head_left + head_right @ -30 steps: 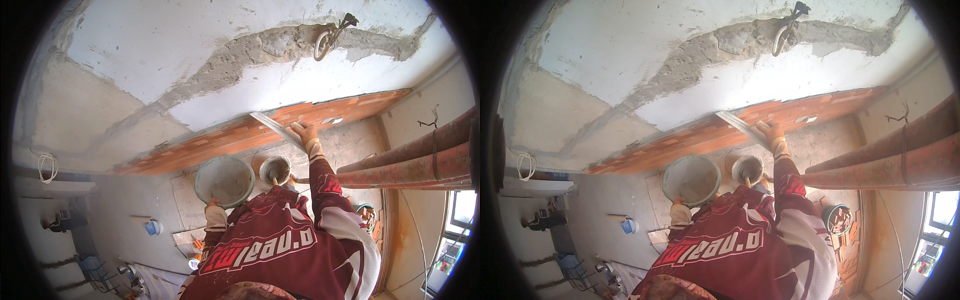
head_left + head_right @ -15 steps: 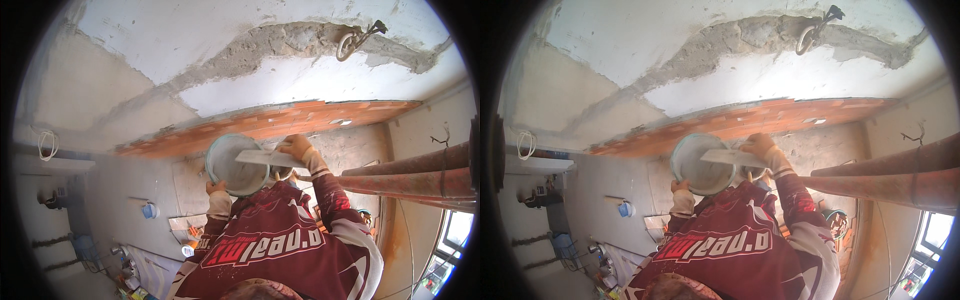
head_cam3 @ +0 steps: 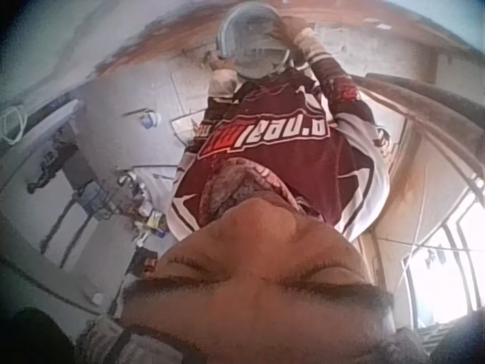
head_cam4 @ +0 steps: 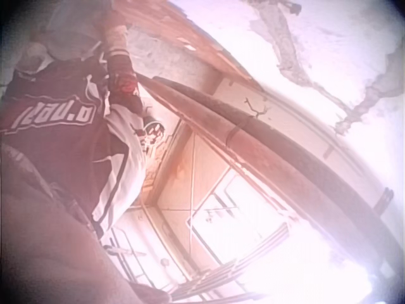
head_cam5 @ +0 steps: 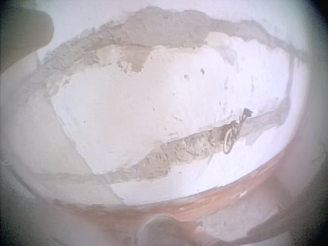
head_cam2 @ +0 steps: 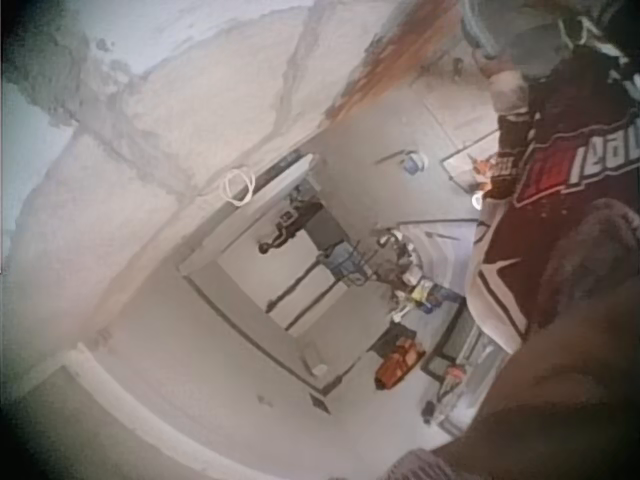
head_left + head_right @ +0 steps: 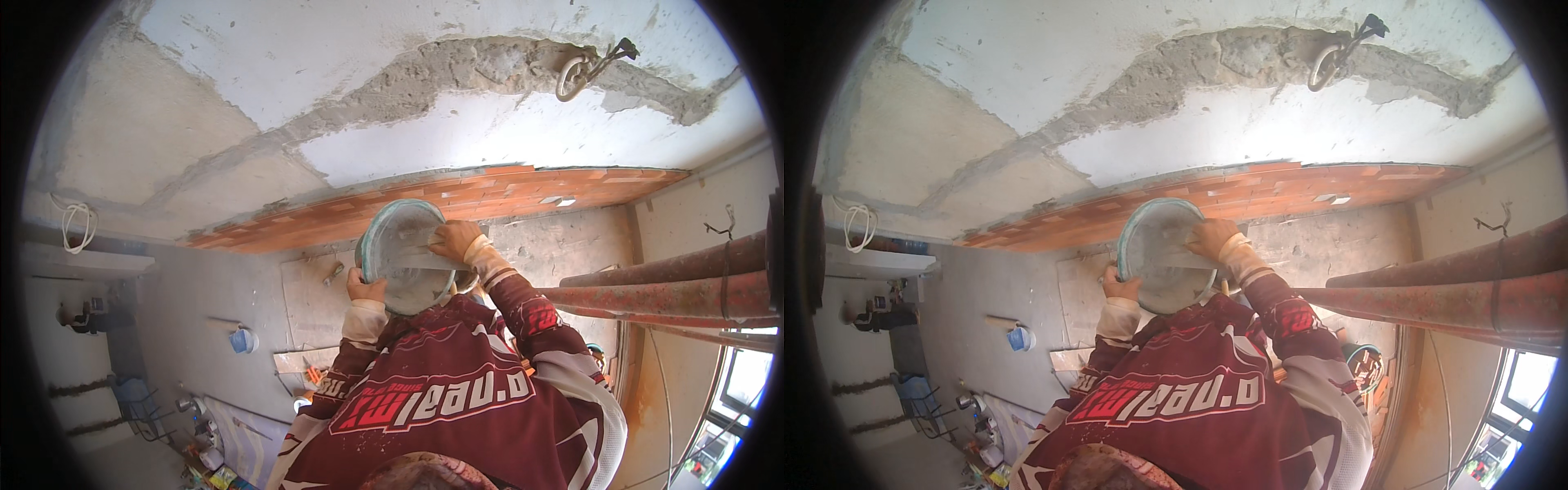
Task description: The person applies plaster to a ceiling using a trowel and a bucket. They repeatedly scoop plaster from the bucket and spread it onto the ceiling surface, smoothing the material with the trowel.
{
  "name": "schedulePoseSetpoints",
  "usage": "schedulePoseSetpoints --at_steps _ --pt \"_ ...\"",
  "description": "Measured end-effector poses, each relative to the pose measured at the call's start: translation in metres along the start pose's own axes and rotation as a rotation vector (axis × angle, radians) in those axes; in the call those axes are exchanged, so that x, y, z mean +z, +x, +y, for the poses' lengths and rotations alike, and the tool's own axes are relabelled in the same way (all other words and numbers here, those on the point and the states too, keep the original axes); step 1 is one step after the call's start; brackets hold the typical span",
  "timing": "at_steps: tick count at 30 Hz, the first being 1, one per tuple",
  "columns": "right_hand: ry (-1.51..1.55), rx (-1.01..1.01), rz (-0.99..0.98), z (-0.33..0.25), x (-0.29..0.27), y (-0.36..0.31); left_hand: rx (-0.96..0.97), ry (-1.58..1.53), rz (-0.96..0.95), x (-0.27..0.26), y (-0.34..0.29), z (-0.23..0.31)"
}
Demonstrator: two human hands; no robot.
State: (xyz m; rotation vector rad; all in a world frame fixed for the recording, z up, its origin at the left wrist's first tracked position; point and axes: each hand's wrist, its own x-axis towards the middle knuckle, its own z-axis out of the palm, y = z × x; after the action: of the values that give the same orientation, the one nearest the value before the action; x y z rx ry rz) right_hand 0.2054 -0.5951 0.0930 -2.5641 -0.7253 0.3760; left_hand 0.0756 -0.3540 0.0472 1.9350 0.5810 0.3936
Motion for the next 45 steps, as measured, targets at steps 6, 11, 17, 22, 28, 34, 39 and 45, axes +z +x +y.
schedulePoseSetpoints --at_steps 6,11,17,22,28,34,39,45 --pt "0.125 -0.029 0.202 0.02 0.022 -0.018 -0.101 0.0 -0.041 0.005 0.007 0.014" --pt "0.131 -0.042 0.261 0.013 0.013 -0.034 -0.199 0.04 -0.047 0.01 0.015 -0.002" --pt "0.249 0.113 0.284 0.025 -0.007 -0.055 -0.498 -0.077 -0.06 0.021 0.017 0.031" --pt "0.302 0.201 0.418 0.042 -0.028 -0.068 -0.643 0.197 -0.129 0.046 0.029 0.021" --pt "0.31 0.34 0.565 0.07 -0.05 -0.071 -0.812 0.252 -0.277 0.06 0.038 -0.007" --pt "0.416 0.472 0.555 0.113 -0.05 -0.051 -0.887 -0.01 -0.292 0.041 0.029 -0.029" --pt "0.497 0.574 0.517 0.132 -0.061 -0.039 -0.979 -0.181 -0.226 0.028 0.023 -0.02" --pt "0.592 0.6 0.472 0.124 -0.087 -0.039 -0.914 -0.187 -0.128 -0.005 0.017 -0.108"
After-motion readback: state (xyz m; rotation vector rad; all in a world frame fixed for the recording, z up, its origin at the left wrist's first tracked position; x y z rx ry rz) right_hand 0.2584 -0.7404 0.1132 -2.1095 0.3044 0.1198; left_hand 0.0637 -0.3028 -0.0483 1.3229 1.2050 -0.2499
